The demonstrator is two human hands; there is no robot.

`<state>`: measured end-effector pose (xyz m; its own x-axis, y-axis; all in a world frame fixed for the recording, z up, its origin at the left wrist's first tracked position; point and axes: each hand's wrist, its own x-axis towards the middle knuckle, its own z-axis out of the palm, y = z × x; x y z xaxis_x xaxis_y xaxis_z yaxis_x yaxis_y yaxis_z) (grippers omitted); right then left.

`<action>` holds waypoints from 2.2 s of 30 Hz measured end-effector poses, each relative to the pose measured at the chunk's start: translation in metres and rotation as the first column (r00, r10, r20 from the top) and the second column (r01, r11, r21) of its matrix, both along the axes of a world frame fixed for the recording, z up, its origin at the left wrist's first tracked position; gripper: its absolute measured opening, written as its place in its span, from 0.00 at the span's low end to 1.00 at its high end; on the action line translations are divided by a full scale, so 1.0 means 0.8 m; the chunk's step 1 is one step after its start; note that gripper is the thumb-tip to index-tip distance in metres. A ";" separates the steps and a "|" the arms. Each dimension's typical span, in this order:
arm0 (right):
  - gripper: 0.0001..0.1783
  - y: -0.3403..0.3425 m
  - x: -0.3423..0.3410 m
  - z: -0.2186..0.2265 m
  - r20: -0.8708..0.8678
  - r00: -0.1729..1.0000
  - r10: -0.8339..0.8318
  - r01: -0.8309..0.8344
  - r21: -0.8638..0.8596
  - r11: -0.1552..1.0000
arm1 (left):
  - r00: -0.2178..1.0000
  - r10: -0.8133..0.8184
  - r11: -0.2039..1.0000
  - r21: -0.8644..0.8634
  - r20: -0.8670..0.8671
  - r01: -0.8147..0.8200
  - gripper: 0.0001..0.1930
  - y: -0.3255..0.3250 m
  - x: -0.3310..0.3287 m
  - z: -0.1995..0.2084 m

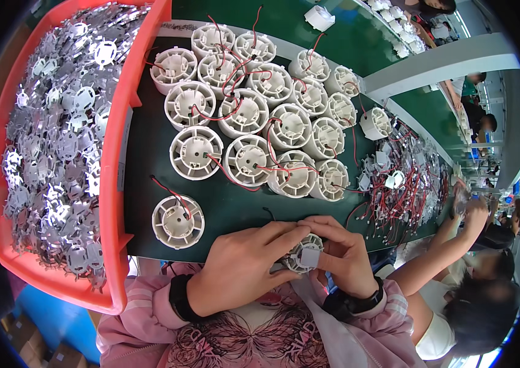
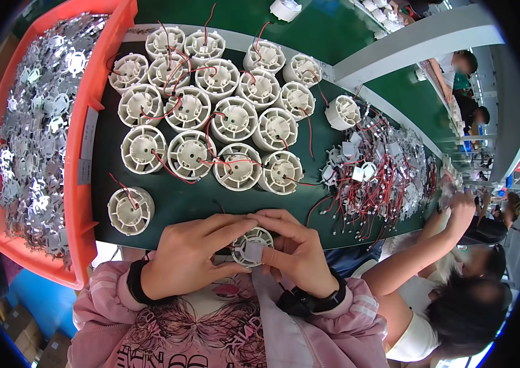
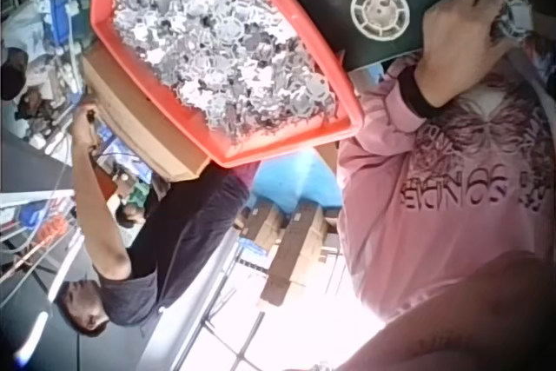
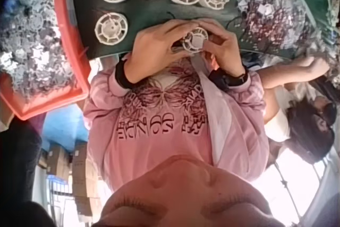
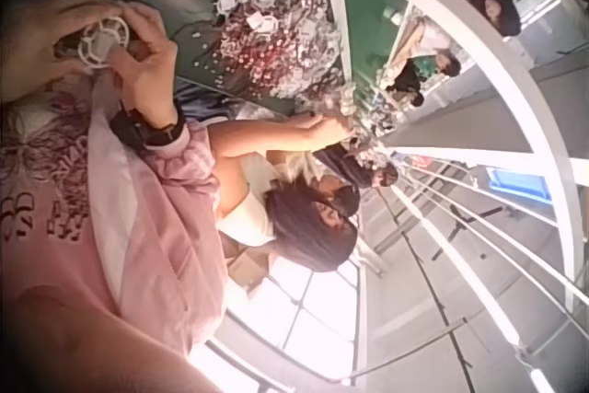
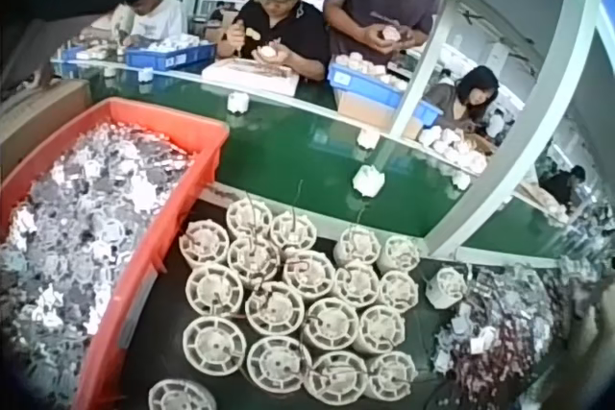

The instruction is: The person picks up a white plastic housing, inserts a metal component and a circuit board with wires into it, and places the assembled unit onto a green conveyor belt.

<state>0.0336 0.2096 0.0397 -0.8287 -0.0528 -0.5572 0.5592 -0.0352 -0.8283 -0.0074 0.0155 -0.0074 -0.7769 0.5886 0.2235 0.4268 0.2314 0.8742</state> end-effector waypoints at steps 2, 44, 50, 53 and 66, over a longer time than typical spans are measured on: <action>0.19 0.001 -0.001 -0.003 -0.014 1.000 0.003 -0.003 -0.003 1.000 | 1.000 -0.005 1.000 -0.013 0.021 0.005 0.31 0.000 0.000 0.000; 0.35 -0.014 0.003 0.075 -0.537 0.657 0.530 -0.158 0.589 0.793 | 0.999 0.038 0.991 0.129 -0.017 -0.036 0.20 -0.015 0.014 0.081; 0.41 -0.016 -0.001 0.063 -0.597 0.626 0.502 -0.124 0.560 0.819 | 0.597 -0.258 0.966 0.201 0.760 0.162 0.23 -0.016 0.002 0.101; 0.49 -0.009 -0.004 0.050 -0.662 0.632 0.403 -0.179 0.381 0.907 | 0.398 -0.393 0.894 0.446 0.829 -0.046 0.23 -0.018 0.003 0.098; 0.49 -0.024 -0.018 0.056 0.080 0.987 0.137 -0.051 -0.656 0.753 | 0.364 -0.429 0.865 0.492 0.827 -0.100 0.21 -0.014 0.001 0.098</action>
